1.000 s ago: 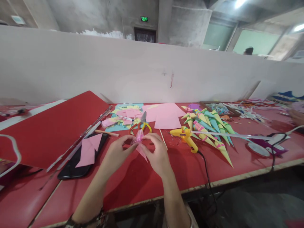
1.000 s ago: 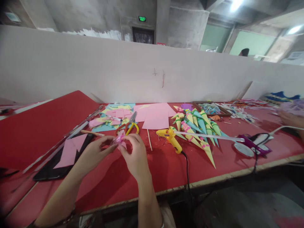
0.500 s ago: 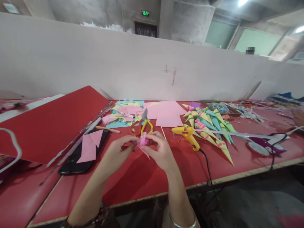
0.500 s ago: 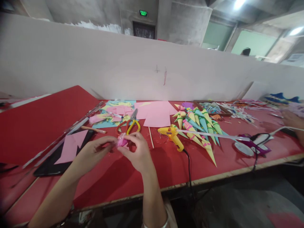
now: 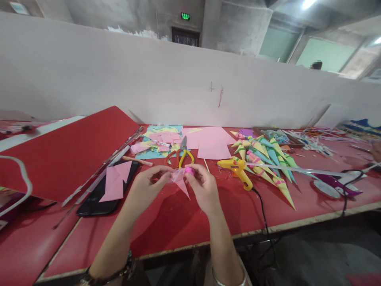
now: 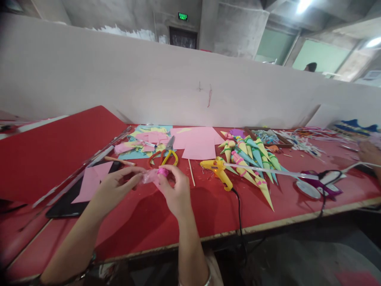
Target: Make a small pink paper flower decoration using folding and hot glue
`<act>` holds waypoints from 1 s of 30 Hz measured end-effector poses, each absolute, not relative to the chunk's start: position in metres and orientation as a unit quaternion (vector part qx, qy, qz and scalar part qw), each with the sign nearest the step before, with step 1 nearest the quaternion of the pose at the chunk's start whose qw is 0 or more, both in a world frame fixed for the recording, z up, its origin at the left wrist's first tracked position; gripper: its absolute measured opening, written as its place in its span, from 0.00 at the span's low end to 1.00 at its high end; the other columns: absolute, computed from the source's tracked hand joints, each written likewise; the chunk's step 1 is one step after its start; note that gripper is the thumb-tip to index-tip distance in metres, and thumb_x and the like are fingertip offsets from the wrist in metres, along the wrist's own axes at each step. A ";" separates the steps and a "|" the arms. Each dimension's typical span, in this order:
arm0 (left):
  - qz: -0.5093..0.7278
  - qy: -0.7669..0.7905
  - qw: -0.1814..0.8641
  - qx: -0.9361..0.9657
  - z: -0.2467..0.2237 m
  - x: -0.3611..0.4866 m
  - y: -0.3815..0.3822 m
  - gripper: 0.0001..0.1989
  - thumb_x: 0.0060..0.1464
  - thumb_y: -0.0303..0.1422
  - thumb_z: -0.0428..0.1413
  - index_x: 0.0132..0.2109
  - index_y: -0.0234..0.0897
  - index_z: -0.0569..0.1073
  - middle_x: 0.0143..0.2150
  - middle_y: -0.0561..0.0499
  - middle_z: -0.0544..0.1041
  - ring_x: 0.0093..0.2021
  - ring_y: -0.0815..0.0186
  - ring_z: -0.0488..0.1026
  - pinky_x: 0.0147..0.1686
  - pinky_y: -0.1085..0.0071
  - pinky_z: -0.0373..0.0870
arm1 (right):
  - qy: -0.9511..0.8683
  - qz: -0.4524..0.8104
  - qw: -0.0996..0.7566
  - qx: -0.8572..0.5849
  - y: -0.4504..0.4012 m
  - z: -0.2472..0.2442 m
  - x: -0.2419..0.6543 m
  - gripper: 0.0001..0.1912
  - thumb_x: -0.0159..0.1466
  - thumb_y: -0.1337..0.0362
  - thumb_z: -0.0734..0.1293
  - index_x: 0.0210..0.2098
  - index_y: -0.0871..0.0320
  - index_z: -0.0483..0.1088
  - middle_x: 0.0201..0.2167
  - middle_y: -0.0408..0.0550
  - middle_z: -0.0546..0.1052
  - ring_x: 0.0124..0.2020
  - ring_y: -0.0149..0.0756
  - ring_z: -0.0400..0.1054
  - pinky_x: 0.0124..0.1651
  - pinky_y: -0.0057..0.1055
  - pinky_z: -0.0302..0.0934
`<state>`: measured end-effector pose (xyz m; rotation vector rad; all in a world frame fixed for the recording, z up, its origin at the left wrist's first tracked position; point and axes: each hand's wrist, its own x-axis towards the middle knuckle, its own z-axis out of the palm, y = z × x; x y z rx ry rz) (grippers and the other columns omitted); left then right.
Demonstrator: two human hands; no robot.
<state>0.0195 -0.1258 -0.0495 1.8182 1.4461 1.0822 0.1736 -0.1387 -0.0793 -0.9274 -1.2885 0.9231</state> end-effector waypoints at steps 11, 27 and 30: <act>0.375 0.537 0.273 0.704 -0.057 0.019 -0.121 0.14 0.49 0.40 0.49 0.31 0.35 0.73 0.25 0.53 0.73 0.24 0.68 0.65 0.26 0.74 0.61 | -0.447 0.361 0.707 -0.413 -0.140 -0.078 0.174 0.09 0.59 0.58 0.63 0.29 0.58 0.66 0.20 0.38 0.69 0.16 0.23 0.58 0.21 0.22 0.55; 0.347 0.578 0.223 0.704 -0.044 0.009 -0.102 0.11 0.45 0.40 0.52 0.30 0.37 0.72 0.29 0.51 0.75 0.28 0.65 0.71 0.29 0.71 0.68 | -0.437 0.370 0.696 -0.433 -0.135 -0.081 0.174 0.12 0.58 0.56 0.63 0.27 0.60 0.69 0.17 0.38 0.68 0.13 0.23 0.57 0.17 0.22 0.53; 0.394 0.619 0.192 0.652 -0.031 0.009 -0.073 0.11 0.46 0.38 0.52 0.33 0.36 0.73 0.31 0.51 0.75 0.26 0.66 0.71 0.26 0.72 0.68 | -0.431 0.371 0.702 -0.429 -0.131 -0.083 0.173 0.13 0.57 0.60 0.64 0.37 0.62 0.72 0.26 0.45 0.74 0.22 0.29 0.67 0.27 0.26 0.64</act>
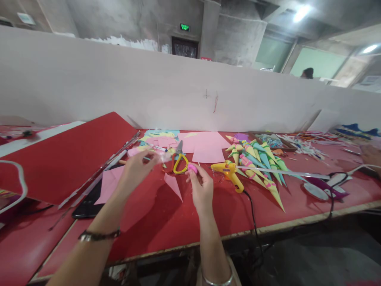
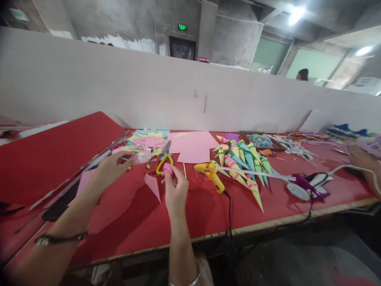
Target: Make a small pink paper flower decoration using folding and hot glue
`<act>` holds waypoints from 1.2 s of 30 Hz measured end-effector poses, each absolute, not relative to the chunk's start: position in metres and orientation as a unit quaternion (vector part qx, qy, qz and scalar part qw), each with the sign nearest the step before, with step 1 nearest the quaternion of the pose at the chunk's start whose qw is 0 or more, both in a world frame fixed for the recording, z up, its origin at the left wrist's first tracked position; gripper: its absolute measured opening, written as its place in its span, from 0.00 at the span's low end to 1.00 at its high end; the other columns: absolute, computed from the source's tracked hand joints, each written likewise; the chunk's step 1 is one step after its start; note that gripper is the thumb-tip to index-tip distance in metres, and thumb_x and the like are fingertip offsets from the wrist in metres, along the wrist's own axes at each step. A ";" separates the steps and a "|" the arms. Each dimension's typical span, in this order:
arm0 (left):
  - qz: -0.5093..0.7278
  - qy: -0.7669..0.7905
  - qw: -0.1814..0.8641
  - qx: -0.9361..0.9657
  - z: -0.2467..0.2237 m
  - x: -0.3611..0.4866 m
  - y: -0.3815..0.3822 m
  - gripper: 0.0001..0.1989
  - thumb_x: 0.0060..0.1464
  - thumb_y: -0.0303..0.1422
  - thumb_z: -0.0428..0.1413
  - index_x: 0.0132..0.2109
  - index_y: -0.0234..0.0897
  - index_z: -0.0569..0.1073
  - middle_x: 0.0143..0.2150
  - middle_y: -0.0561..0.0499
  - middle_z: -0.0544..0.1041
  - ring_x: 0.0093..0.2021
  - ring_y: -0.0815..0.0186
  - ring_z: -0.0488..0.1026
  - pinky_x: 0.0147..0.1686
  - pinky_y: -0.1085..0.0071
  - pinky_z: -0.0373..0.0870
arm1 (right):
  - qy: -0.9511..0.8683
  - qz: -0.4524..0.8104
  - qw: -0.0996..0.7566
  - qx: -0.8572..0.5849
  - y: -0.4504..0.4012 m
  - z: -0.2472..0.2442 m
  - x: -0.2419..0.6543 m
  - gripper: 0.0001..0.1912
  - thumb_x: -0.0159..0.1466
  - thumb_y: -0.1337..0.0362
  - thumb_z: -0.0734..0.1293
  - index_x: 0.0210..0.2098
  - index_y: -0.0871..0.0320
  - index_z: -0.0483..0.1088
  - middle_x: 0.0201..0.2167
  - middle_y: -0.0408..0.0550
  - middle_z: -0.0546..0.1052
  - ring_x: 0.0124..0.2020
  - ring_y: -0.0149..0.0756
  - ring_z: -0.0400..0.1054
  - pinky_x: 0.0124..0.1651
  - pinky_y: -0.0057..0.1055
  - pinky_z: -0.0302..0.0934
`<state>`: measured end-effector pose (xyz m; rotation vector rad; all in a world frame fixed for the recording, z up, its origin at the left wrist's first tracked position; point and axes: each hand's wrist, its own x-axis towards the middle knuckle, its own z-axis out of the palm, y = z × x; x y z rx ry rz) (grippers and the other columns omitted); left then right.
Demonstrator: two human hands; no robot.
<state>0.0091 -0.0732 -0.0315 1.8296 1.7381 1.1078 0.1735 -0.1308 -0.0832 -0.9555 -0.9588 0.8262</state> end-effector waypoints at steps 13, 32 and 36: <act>0.344 0.556 0.240 0.718 -0.039 0.039 -0.065 0.15 0.53 0.38 0.47 0.42 0.36 0.71 0.45 0.46 0.72 0.49 0.59 0.68 0.50 0.65 0.63 | -0.507 0.346 0.670 -0.417 -0.133 -0.079 0.174 0.15 0.62 0.61 0.59 0.43 0.60 0.72 0.42 0.52 0.77 0.41 0.37 0.71 0.48 0.34 0.64; 0.245 0.522 0.187 0.795 -0.045 0.037 -0.126 0.16 0.56 0.43 0.43 0.27 0.38 0.62 0.23 0.53 0.69 0.23 0.66 0.64 0.24 0.72 0.53 | -0.689 0.231 0.569 -0.384 -0.143 -0.078 0.170 0.19 0.58 0.72 0.62 0.49 0.54 0.68 0.42 0.49 0.73 0.44 0.37 0.67 0.47 0.32 0.62; 0.264 0.497 0.214 0.798 -0.047 0.034 -0.124 0.17 0.56 0.44 0.43 0.26 0.38 0.62 0.23 0.54 0.67 0.24 0.67 0.63 0.25 0.72 0.55 | -0.709 0.237 0.547 -0.376 -0.143 -0.080 0.172 0.18 0.61 0.71 0.60 0.49 0.54 0.68 0.40 0.50 0.73 0.43 0.36 0.67 0.47 0.31 0.61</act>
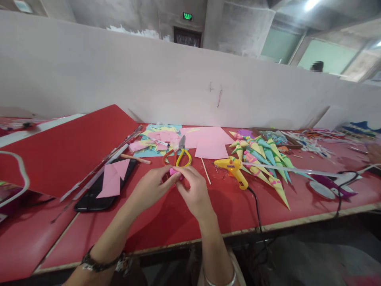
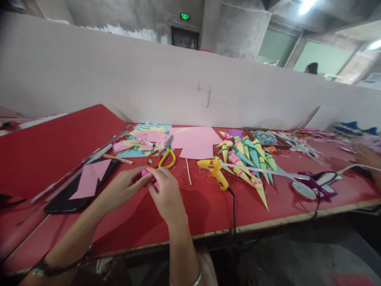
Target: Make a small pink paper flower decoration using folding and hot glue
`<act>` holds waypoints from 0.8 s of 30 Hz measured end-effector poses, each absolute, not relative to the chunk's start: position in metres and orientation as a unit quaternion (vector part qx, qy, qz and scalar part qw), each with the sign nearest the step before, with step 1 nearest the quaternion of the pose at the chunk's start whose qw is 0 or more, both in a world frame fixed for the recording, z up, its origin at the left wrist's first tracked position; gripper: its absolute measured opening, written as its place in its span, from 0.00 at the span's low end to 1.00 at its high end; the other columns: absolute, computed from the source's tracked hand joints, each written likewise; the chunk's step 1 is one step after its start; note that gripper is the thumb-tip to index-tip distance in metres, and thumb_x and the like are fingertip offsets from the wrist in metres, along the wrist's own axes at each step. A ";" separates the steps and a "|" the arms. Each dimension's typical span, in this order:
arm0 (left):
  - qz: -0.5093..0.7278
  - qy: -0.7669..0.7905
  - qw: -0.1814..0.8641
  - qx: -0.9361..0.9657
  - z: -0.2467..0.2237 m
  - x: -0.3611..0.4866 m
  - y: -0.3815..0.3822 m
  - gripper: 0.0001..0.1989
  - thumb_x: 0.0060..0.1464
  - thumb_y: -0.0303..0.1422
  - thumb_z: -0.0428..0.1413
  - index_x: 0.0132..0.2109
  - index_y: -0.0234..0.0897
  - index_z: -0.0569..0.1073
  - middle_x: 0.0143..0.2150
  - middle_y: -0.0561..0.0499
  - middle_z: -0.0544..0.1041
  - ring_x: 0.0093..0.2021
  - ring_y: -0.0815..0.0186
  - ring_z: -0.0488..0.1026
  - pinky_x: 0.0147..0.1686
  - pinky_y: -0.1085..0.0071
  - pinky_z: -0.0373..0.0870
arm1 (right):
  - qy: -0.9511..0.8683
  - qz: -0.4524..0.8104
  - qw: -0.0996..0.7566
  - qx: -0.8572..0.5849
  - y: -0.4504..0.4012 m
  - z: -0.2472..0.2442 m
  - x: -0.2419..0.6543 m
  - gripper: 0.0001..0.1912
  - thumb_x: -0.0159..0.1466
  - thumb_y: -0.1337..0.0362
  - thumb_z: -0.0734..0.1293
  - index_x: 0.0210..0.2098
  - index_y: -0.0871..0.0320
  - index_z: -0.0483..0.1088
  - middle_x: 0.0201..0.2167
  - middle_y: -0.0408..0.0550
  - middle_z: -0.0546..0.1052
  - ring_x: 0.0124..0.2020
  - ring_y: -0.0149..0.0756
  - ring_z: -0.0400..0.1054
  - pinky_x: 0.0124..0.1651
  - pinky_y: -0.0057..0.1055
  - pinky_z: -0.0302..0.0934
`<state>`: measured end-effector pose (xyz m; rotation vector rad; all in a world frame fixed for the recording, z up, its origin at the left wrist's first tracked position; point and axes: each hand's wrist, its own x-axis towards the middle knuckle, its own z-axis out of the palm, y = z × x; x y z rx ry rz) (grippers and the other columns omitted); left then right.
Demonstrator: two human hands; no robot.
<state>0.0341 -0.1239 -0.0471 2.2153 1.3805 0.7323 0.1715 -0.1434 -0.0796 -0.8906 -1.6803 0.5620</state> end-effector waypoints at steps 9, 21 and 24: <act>0.333 0.469 0.362 0.734 -0.056 0.030 -0.125 0.17 0.53 0.45 0.45 0.25 0.37 0.63 0.19 0.58 0.60 0.19 0.71 0.56 0.21 0.74 0.54 | -0.698 0.271 0.559 -0.355 -0.146 -0.075 0.166 0.12 0.59 0.68 0.62 0.43 0.54 0.69 0.36 0.47 0.71 0.37 0.34 0.66 0.41 0.29 0.62; 0.342 0.485 0.333 0.733 -0.053 0.036 -0.134 0.20 0.54 0.45 0.44 0.23 0.37 0.66 0.17 0.56 0.62 0.19 0.69 0.59 0.20 0.74 0.55 | -0.679 0.284 0.576 -0.357 -0.145 -0.076 0.164 0.12 0.55 0.70 0.60 0.38 0.56 0.68 0.34 0.45 0.73 0.36 0.34 0.68 0.40 0.29 0.63; 0.341 0.468 0.356 0.734 -0.052 0.034 -0.133 0.18 0.54 0.44 0.46 0.25 0.36 0.69 0.18 0.56 0.63 0.19 0.70 0.57 0.19 0.75 0.54 | -0.700 0.292 0.548 -0.353 -0.146 -0.075 0.168 0.10 0.57 0.69 0.61 0.38 0.56 0.69 0.35 0.45 0.74 0.37 0.34 0.68 0.41 0.29 0.62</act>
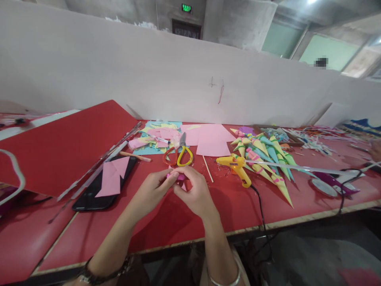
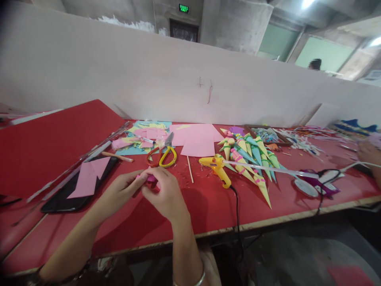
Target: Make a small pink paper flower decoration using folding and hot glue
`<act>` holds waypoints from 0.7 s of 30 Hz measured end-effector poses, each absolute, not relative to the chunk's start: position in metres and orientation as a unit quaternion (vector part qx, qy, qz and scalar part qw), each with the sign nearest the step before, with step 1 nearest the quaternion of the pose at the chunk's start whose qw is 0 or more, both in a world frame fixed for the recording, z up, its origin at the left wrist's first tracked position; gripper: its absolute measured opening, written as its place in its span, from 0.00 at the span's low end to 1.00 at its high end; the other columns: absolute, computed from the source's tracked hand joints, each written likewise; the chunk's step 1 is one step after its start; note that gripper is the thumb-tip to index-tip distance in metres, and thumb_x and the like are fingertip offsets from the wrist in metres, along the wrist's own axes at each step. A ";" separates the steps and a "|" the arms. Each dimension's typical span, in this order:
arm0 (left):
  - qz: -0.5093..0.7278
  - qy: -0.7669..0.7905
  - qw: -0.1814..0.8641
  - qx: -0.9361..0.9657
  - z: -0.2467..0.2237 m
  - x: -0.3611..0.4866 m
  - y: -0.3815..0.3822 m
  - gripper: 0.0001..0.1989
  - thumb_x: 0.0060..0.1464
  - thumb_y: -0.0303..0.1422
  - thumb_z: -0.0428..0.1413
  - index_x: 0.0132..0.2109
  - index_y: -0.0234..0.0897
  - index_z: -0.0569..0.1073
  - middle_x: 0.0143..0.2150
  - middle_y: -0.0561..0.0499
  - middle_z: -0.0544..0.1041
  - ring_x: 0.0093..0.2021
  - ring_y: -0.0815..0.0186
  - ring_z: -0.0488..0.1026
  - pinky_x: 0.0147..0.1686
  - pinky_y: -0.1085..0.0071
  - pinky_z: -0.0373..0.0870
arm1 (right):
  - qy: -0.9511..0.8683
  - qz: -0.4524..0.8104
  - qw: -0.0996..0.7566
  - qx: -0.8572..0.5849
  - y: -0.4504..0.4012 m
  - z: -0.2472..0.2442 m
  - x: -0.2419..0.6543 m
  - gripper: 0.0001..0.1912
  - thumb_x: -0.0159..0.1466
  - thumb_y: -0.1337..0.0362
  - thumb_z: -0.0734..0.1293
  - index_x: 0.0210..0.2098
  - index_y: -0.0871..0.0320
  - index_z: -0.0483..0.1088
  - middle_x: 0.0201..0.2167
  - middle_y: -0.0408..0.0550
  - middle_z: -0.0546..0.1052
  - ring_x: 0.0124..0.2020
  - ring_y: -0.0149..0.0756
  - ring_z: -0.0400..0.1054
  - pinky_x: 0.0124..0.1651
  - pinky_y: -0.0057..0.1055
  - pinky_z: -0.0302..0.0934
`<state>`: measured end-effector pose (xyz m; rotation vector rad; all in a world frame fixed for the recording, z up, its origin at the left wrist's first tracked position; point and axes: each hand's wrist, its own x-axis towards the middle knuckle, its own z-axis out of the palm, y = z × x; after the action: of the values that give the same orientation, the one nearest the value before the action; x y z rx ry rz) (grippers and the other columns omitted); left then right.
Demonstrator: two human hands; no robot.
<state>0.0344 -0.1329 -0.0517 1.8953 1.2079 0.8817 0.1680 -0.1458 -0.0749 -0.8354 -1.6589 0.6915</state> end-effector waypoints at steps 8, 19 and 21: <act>0.355 0.423 0.478 0.683 -0.059 0.028 -0.132 0.18 0.52 0.44 0.47 0.23 0.36 0.67 0.14 0.59 0.57 0.15 0.73 0.53 0.15 0.75 0.52 | -0.670 0.351 0.552 -0.353 -0.148 -0.073 0.167 0.04 0.57 0.63 0.64 0.30 0.57 0.69 0.26 0.41 0.70 0.29 0.30 0.65 0.33 0.26 0.60; 0.366 0.332 0.588 0.640 -0.064 0.024 -0.136 0.21 0.49 0.47 0.51 0.17 0.39 0.60 0.12 0.59 0.54 0.13 0.75 0.48 0.16 0.72 0.49 | -0.556 0.483 0.609 -0.294 -0.148 -0.074 0.165 0.04 0.53 0.62 0.68 0.27 0.56 0.70 0.23 0.40 0.70 0.25 0.28 0.64 0.31 0.26 0.62; 0.373 0.302 0.609 0.631 -0.063 0.020 -0.137 0.23 0.49 0.46 0.51 0.14 0.40 0.55 0.11 0.59 0.53 0.13 0.74 0.49 0.17 0.70 0.50 | -0.459 0.487 0.680 -0.300 -0.143 -0.077 0.172 0.04 0.54 0.62 0.67 0.27 0.56 0.70 0.20 0.38 0.68 0.21 0.25 0.60 0.28 0.25 0.61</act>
<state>0.0195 -0.1375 -0.0634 1.4584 0.6969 0.8607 0.1722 -0.1435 -0.0766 -0.6728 -1.0295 1.0940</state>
